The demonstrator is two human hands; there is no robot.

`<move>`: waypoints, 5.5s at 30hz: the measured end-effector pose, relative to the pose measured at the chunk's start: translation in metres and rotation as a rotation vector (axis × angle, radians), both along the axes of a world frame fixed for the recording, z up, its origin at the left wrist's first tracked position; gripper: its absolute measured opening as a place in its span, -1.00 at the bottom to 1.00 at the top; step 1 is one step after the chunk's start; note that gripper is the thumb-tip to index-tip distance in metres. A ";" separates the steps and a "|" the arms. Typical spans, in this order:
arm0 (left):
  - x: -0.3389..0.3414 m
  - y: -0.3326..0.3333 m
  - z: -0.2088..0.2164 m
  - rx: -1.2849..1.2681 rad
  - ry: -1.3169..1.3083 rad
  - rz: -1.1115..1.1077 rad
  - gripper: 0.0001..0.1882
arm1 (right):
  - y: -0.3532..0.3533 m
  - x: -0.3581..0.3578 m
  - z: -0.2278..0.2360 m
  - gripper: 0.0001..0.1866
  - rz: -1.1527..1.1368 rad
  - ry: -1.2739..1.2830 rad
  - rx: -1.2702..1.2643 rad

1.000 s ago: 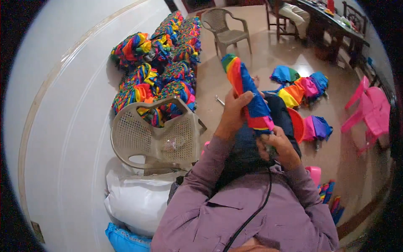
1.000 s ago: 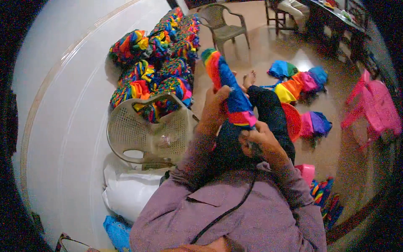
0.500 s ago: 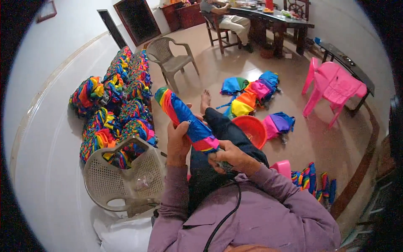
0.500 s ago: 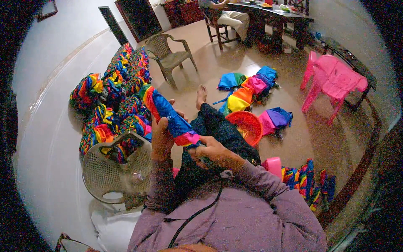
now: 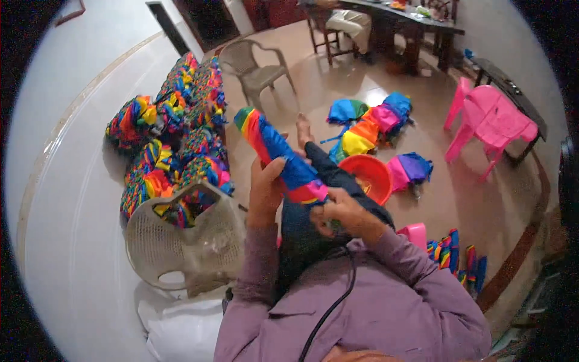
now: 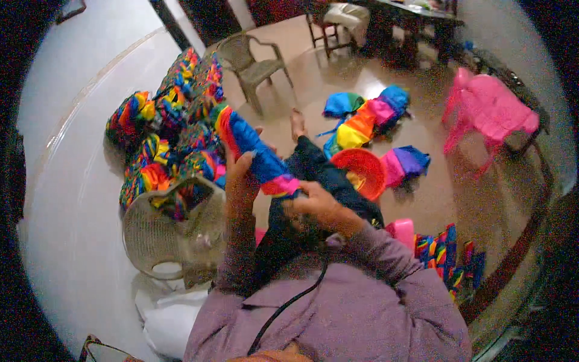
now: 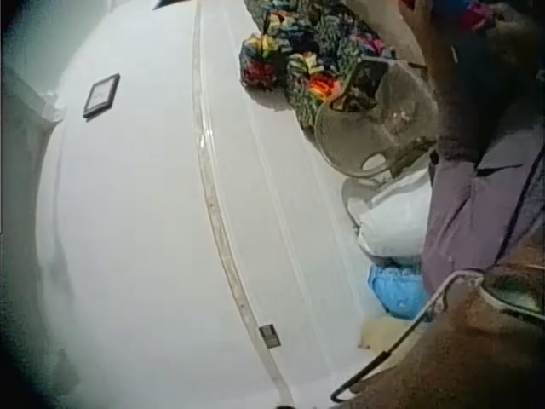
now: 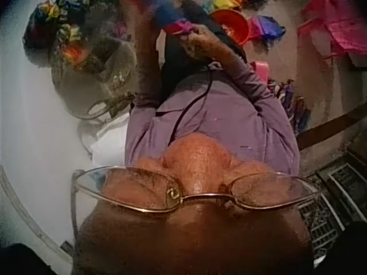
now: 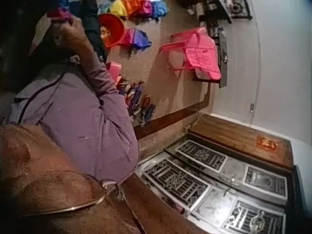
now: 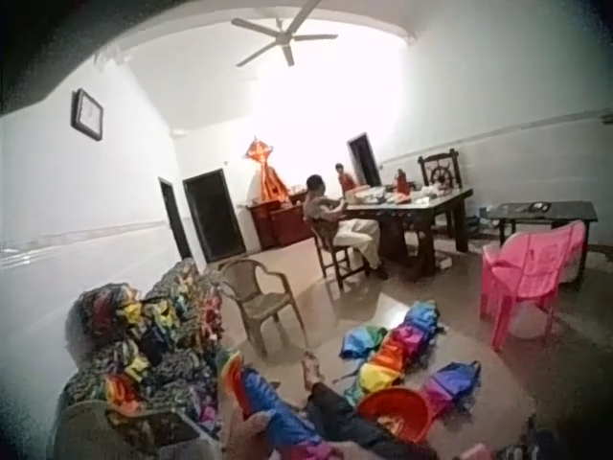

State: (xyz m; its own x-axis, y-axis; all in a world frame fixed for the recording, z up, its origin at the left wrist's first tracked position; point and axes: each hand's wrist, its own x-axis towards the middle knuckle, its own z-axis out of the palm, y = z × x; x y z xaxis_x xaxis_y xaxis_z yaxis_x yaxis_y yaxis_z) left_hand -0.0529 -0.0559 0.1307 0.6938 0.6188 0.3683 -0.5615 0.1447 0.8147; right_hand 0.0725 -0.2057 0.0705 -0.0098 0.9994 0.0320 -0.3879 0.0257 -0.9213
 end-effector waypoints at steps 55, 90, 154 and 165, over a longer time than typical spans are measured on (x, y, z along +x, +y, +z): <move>0.012 -0.009 -0.015 -0.157 -0.213 -0.106 -0.42 | -0.002 0.018 0.003 -0.61 0.176 0.111 -0.063; 0.009 0.010 -0.031 -0.356 -0.147 0.076 -0.56 | 0.004 0.013 -0.004 -0.55 0.110 -0.128 -0.086; 0.009 0.015 -0.027 -0.300 -0.117 0.383 -0.71 | 0.010 -0.007 -0.018 -0.57 -0.486 -1.065 0.210; 0.008 0.004 -0.018 -0.336 -0.233 0.117 -0.71 | 0.005 0.011 -0.020 -0.67 0.264 0.253 -0.125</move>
State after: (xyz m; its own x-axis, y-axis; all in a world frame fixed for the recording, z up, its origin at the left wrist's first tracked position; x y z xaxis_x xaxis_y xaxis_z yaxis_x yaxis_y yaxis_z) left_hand -0.0454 -0.0523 0.1129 0.5337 0.8009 0.2714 -0.7535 0.3047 0.5826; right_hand 0.0838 -0.2006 0.0500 -0.2751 0.9598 -0.0557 -0.5816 -0.2123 -0.7853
